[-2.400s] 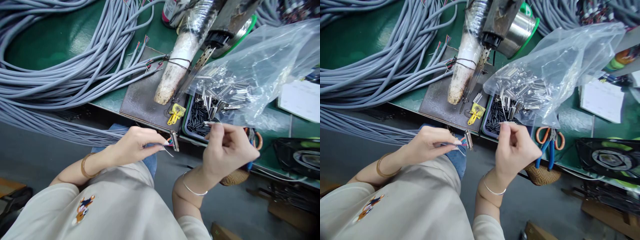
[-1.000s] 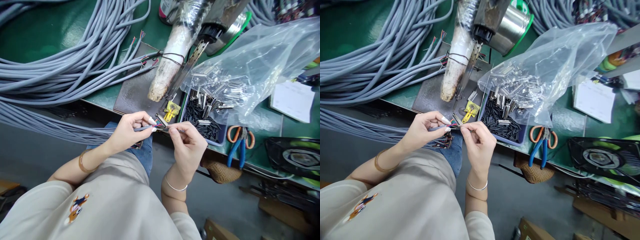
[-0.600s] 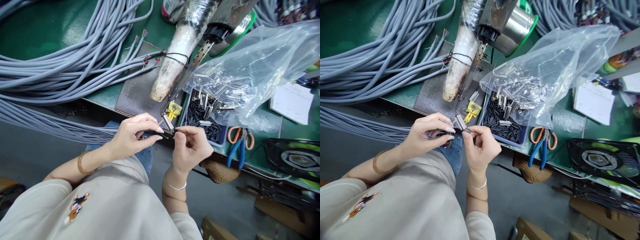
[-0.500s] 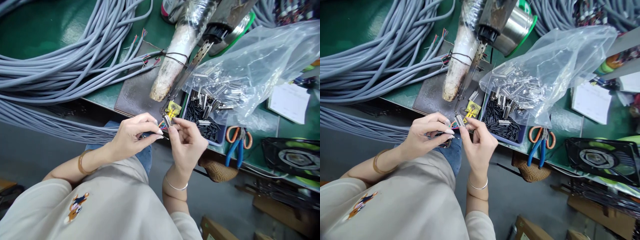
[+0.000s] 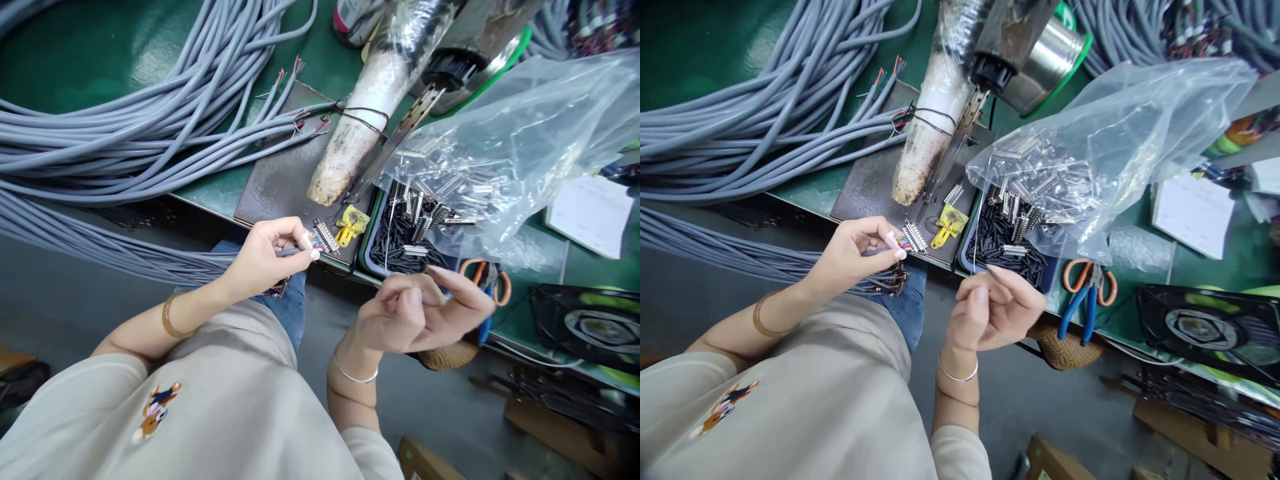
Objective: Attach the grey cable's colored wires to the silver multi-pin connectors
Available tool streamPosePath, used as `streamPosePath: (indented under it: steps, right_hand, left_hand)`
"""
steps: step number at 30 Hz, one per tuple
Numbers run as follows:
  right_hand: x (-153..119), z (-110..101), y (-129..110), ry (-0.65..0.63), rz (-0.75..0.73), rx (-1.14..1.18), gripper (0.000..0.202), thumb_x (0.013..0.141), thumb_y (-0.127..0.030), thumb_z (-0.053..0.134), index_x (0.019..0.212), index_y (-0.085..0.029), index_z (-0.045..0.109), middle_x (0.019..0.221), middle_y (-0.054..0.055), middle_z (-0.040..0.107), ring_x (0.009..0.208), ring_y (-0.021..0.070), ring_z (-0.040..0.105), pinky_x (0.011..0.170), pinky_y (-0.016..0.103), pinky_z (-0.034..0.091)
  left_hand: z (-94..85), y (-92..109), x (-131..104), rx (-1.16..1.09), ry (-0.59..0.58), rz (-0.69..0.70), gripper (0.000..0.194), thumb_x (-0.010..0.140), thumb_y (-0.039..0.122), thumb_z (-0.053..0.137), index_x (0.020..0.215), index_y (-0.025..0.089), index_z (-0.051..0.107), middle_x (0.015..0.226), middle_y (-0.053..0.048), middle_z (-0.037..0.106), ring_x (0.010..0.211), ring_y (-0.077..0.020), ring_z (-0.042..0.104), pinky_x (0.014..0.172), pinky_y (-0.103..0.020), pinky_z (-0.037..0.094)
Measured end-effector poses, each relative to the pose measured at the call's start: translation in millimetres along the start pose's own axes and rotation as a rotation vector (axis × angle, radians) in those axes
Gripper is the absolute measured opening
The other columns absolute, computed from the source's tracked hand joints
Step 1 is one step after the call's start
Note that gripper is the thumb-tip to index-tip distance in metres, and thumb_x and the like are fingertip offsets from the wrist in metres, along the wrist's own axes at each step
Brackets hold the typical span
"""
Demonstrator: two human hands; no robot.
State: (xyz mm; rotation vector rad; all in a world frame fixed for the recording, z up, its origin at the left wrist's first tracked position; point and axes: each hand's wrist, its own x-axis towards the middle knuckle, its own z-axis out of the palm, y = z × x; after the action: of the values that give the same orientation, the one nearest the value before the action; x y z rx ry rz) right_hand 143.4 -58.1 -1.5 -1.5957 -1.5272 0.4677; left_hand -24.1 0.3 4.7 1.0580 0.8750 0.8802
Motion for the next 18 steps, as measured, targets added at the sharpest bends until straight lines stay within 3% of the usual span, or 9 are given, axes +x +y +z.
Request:
streamPosePath:
  steps: [5,11,15,18]
  right_hand:
    - [-1,4,-3,0.059,0.002,0.064,0.026,0.089,-0.044,0.075,0.099,-0.021,0.068,0.105,0.008,0.079,0.092,0.0222,0.079,0.076,0.035,0.067]
    - [0,12,-2,0.175,-0.024,0.174,0.006,0.095,-0.026,0.069,0.094,-0.021,0.065,0.108,0.006,0.08,0.098,0.019,0.08,0.079,0.03,0.067]
    - [6,13,-1,0.171,0.003,0.218,0.01,0.095,-0.025,0.069,0.09,-0.02,0.062,0.118,0.008,0.079,0.09,0.017,0.081,0.076,0.028,0.067]
    - [10,12,-2,0.135,0.0,0.23,0.009,0.094,-0.023,0.07,0.09,-0.021,0.062,0.115,0.006,0.08,0.095,0.0164,0.08,0.078,0.026,0.067]
  left_hand:
    - [-3.3,0,8,-0.102,0.015,-0.074,0.024,0.066,0.02,0.08,0.069,0.015,0.057,0.08,-0.001,0.067,0.062,-0.0049,0.054,0.056,-0.017,0.042]
    - [-2.6,0,15,-0.06,0.038,0.034,0.019,0.069,0.019,0.078,0.07,0.016,0.059,0.074,-0.001,0.067,0.066,-0.0074,0.058,0.057,-0.017,0.044]
    - [-1.0,0,17,-0.008,0.063,0.089,0.017,0.07,0.018,0.076,0.069,0.016,0.059,0.072,0.0,0.066,0.066,-0.0079,0.059,0.058,-0.018,0.045]
    - [-0.5,1,19,0.007,0.066,0.096,0.017,0.07,0.017,0.075,0.069,0.016,0.058,0.071,0.001,0.065,0.065,-0.0077,0.058,0.058,-0.018,0.045]
